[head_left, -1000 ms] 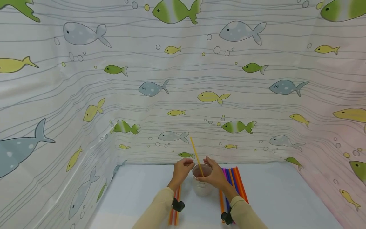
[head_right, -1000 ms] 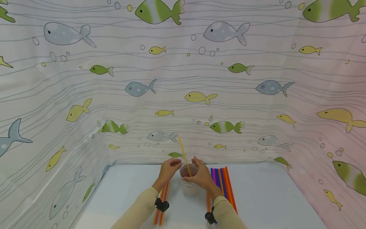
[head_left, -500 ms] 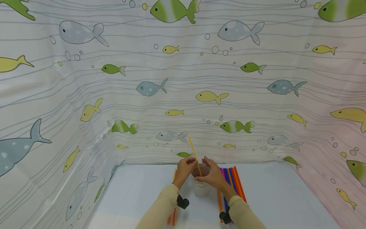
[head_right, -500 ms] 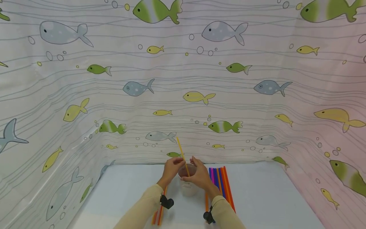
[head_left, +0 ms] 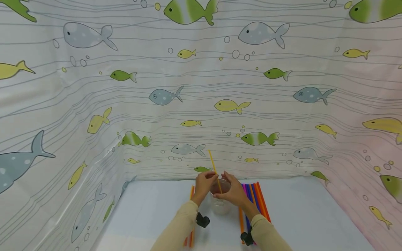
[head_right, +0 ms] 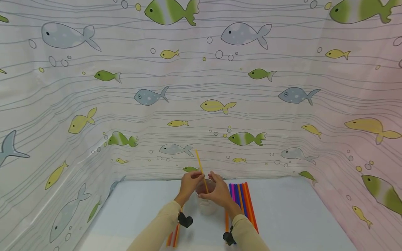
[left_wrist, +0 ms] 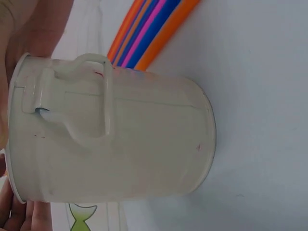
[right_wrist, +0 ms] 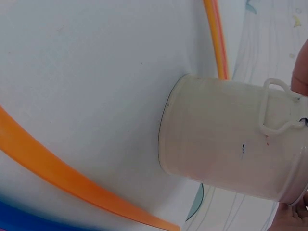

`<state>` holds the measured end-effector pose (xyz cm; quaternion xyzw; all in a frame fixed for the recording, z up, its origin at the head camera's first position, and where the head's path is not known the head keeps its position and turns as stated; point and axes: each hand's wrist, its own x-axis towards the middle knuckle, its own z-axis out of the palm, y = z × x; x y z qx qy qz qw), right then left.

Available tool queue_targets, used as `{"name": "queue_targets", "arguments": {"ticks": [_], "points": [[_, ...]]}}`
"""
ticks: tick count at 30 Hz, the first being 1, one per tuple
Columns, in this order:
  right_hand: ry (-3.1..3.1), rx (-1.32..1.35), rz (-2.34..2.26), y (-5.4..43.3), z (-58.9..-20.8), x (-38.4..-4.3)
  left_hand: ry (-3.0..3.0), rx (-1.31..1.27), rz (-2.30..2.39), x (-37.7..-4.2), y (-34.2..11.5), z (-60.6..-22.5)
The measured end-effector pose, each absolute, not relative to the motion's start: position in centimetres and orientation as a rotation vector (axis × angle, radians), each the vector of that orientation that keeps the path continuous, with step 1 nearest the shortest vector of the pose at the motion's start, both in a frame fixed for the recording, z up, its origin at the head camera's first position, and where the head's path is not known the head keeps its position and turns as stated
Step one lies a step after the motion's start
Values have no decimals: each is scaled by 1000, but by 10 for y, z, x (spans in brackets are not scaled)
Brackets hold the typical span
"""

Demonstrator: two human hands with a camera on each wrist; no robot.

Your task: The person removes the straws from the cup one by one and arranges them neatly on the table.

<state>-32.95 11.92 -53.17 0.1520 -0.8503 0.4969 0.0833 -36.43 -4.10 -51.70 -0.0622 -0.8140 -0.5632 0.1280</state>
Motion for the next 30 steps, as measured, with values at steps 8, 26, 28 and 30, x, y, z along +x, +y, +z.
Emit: {"name": "queue_targets", "arguments": {"ticks": [8,26,28,30], "points": [[-2529,453,1497,118,-532,-329,-2203,-74,-1880,-361,-41,-509],[-2528,424,1529,117,-531,-331,-1887,-318,-2073,-363,-80,-442],[-2524,428,1533,117,-531,-331,-1863,-343,-2060,-362,-87,-433],[-2522,432,1529,118,-532,-331,-1852,-364,-2048,-363,-95,-426]]}}
